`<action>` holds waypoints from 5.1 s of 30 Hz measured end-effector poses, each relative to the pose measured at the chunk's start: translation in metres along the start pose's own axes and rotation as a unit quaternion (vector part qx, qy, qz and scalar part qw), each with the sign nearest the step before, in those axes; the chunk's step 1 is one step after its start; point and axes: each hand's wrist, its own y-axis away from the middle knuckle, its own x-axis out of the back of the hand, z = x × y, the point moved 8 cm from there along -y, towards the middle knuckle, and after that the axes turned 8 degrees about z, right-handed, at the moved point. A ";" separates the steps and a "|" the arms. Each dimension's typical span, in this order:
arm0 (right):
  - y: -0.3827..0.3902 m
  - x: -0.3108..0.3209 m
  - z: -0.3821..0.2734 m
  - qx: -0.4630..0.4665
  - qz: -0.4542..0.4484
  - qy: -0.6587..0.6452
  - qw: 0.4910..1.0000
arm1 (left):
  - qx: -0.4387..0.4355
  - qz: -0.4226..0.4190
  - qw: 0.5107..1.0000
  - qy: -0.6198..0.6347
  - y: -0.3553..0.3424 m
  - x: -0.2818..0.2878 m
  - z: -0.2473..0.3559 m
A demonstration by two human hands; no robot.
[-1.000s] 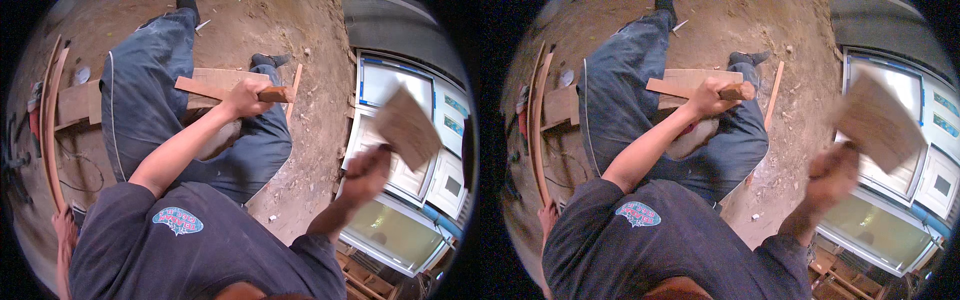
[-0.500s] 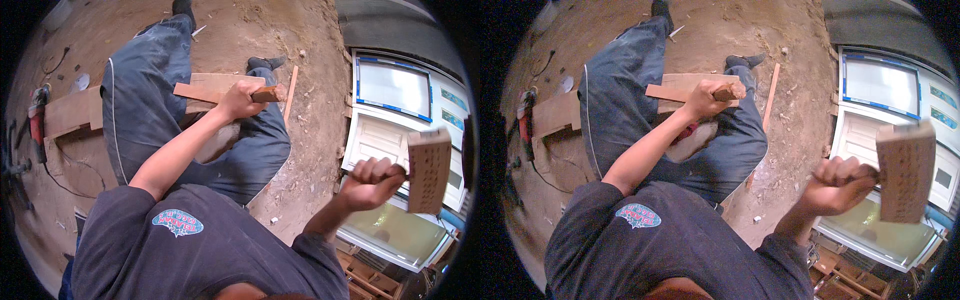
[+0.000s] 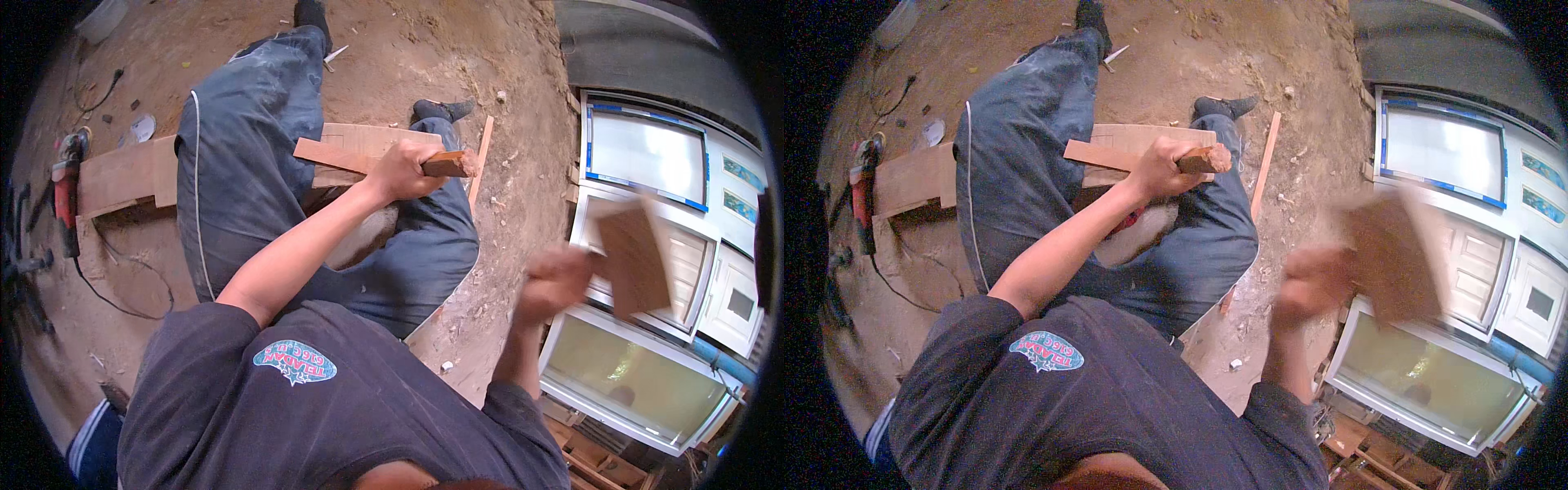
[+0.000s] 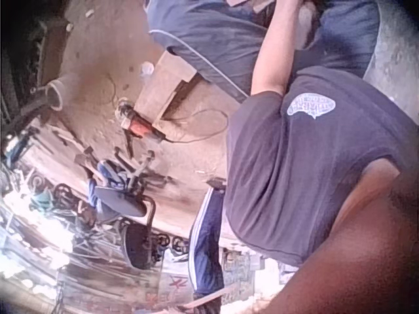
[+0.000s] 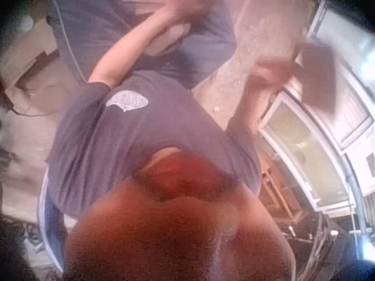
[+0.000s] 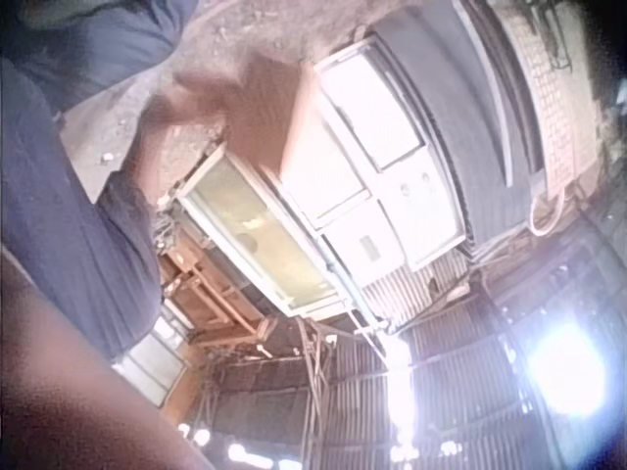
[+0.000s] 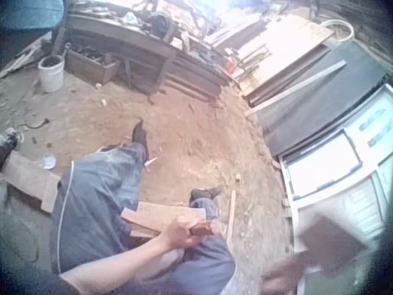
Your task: The person sits on the ground and uses a mallet to strike a tool against a block of wood. They repeatedly strike the tool to create holes or patterns and lift the block of wood to look at the work.
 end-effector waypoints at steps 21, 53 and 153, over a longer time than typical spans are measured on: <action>-0.046 -0.028 -0.042 -0.143 0.027 -0.055 0.988 | -0.023 0.023 0.999 0.002 0.004 0.005 -0.001; 0.229 -0.027 0.211 -0.626 -0.016 -0.166 0.762 | 0.150 -0.118 0.960 -0.205 0.046 0.066 0.004; 0.204 -0.079 0.271 -0.483 -0.135 -0.002 0.865 | 0.118 -0.090 0.890 -0.431 -0.081 0.137 -0.047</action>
